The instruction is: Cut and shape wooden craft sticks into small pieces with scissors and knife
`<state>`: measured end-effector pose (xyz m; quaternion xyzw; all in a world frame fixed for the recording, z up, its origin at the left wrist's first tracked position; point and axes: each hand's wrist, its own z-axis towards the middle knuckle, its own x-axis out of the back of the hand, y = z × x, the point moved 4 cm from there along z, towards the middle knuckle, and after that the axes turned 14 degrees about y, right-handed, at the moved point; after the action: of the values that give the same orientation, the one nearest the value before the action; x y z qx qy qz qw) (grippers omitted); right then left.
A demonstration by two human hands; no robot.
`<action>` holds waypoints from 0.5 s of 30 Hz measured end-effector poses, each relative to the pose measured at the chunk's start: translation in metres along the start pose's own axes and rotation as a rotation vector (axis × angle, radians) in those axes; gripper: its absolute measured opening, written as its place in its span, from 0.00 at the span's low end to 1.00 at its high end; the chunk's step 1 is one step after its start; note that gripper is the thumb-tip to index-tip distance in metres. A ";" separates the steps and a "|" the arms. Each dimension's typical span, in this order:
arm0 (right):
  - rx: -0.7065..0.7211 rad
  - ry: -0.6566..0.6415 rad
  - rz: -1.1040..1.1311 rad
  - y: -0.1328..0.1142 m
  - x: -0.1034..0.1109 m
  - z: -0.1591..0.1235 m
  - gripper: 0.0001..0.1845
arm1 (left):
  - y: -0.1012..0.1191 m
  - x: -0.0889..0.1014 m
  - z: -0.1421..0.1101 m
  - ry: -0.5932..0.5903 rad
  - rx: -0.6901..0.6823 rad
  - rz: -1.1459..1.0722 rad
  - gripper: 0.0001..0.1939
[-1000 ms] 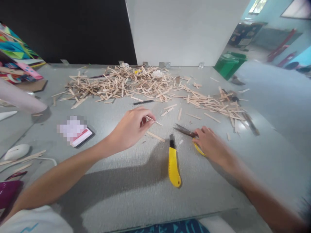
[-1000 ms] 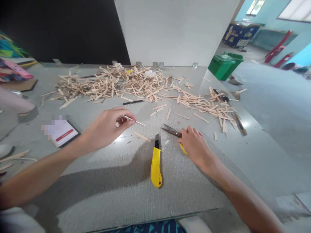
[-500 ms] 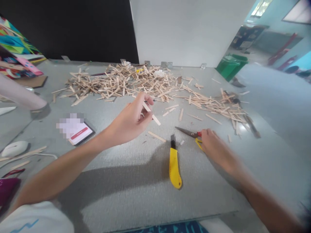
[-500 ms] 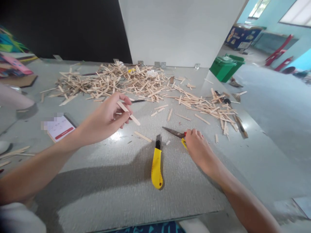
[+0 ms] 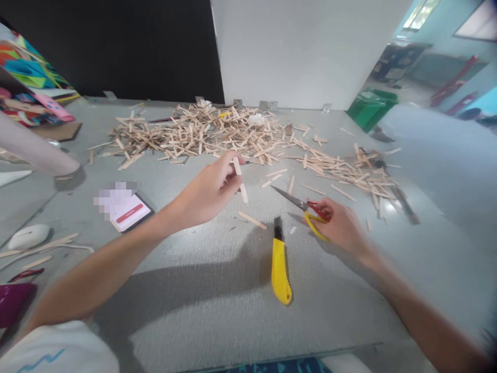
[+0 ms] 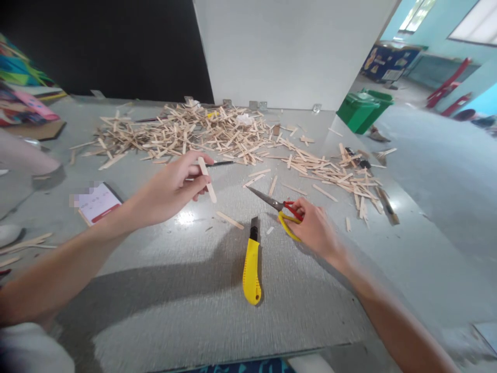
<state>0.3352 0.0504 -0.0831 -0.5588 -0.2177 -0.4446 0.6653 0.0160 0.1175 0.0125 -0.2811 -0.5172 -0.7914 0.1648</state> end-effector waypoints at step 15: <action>-0.242 -0.586 0.975 -0.045 -0.013 -0.061 0.33 | 0.033 -0.006 -0.026 -0.261 0.154 -0.467 0.23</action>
<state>0.2781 -0.0013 -0.0853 -0.7665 -0.0580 0.0645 0.6364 0.0320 0.0804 0.0254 -0.2407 -0.6434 -0.7234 -0.0691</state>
